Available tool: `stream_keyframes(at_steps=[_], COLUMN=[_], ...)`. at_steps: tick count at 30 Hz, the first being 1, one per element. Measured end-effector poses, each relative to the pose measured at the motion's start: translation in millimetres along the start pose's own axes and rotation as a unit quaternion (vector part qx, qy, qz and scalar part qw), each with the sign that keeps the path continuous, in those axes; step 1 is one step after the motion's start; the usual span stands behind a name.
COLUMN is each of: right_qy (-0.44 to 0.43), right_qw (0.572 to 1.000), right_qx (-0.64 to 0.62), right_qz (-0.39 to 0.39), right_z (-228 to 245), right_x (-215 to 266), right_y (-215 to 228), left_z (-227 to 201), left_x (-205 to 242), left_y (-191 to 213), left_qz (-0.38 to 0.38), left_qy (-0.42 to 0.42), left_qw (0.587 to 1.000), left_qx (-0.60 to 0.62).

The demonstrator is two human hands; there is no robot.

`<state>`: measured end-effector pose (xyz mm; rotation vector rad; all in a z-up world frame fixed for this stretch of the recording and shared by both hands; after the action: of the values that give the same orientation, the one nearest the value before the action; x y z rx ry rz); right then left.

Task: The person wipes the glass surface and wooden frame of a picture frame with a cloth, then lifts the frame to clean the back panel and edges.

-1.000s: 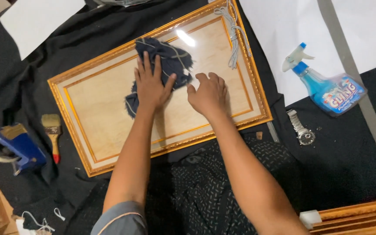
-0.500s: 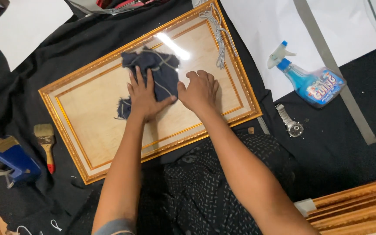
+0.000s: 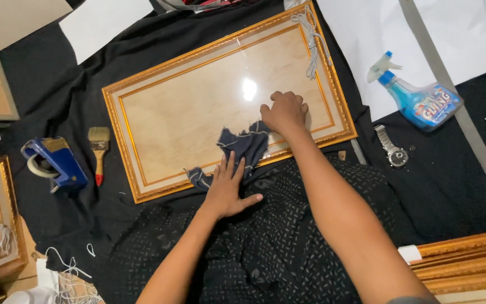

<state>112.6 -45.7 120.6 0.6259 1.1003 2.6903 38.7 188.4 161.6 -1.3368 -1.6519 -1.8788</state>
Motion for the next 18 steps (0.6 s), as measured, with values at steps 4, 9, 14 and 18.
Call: stream_keyframes(at_steps=[4,9,14,18], right_qy=[-0.006,-0.034,-0.026,-0.054], right_qw=[1.0,0.999,0.999,0.997], right_qx=[0.001,-0.021,-0.038,-0.034], right_qz=[0.014,0.015,0.018,0.038], right_z=[4,45,53,50], right_x=[3,25,11,-4], right_y=[-5,25,26,22], left_z=[6,26,45,54], left_x=[-20,-88,-158,-203], left_y=[1,48,124,161], left_qz=[-0.081,-0.212,-0.331,-0.375], left_qy=[0.004,0.012,0.083,0.096], left_qw=[0.997,0.976,0.939,0.921], left_qx=[0.021,0.054,0.037,0.045])
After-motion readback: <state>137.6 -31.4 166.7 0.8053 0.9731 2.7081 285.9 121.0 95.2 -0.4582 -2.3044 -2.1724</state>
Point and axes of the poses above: each hand's wrist, its own x-axis away from the middle knuckle, its own y-axis out of the back of the hand, z = x × y, the point moved 7 cm from there along -x, towards the middle knuckle, and after that the axes turned 12 degrees about y, right-handed, at the moved point
